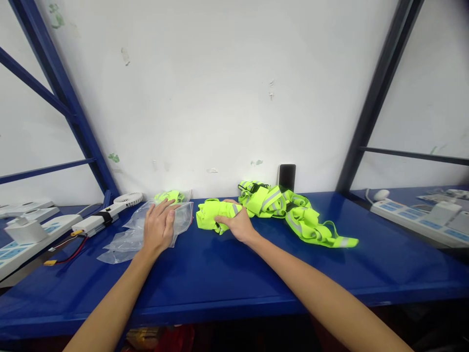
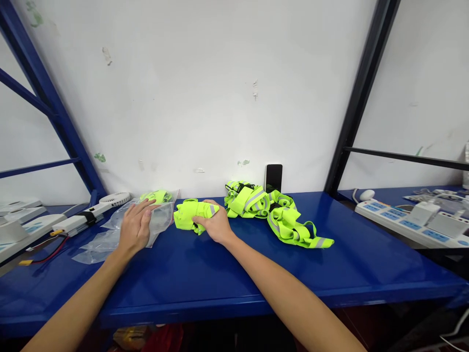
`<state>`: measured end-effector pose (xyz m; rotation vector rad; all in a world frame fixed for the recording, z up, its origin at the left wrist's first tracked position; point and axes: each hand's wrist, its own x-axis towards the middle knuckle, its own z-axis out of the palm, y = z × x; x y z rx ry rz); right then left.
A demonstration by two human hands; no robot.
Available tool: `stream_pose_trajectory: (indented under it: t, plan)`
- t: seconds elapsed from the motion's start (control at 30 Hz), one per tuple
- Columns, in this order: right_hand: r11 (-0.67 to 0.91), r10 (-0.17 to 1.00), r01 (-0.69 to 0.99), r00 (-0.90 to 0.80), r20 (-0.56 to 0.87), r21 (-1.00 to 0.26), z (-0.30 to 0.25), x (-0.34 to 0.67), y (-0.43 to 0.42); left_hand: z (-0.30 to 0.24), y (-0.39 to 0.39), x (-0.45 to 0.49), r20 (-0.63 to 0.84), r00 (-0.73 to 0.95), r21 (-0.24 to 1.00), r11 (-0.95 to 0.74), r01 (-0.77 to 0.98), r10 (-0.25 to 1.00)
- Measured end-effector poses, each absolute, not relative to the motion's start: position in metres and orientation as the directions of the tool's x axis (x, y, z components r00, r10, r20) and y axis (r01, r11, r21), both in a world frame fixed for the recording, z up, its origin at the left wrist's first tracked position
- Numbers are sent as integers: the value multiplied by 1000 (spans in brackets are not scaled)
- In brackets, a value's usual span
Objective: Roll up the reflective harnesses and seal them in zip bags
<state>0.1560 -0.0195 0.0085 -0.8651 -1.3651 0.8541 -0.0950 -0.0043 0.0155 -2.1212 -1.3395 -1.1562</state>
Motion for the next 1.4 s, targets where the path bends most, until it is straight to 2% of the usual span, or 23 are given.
stream_pose_trajectory:
  t: [0.13,0.37,0.43,0.53,0.63,0.73,0.87,1.0,1.13,1.27,1.4]
  plan:
    - [302,946,-197,-62,319,-933,7,153,-16,16,-8,-68,859,290,14,-586,810,423]
    - [154,969,-292,-142,202,-944,9,145,-27,12,-6,-59,906,325,-85,-636,767,271]
    - [68,978,-302,-170,124,-951,11,144,-29,13,-7,-60,912,336,-117,-639,760,233]
    - [-82,985,-298,-167,-33,-951,13,144,-29,12,-9,-58,894,394,-173,-646,744,214]
    - [-155,983,-364,-153,-106,-918,13,145,-27,11,-10,-54,847,447,-179,-638,749,288]
    - [-165,985,-445,-119,-124,-880,13,149,-25,12,-13,-50,759,513,-177,-631,755,401]
    - [-137,991,-480,-60,-123,-867,16,156,-21,14,-19,-47,672,581,-213,-632,745,459]
    - [-107,994,-466,-17,-112,-878,21,166,-18,14,-21,-48,668,589,-250,-607,754,456]
    - [-125,992,-484,-70,-104,-866,22,172,-16,13,-21,-47,711,574,-269,-596,756,407]
    - [-128,987,-569,-150,-51,-812,20,171,-14,13,-21,-46,740,554,-249,-609,753,381]
    - [-103,986,-634,-165,4,-767,22,167,-17,11,-20,-48,728,542,-195,-632,751,420]
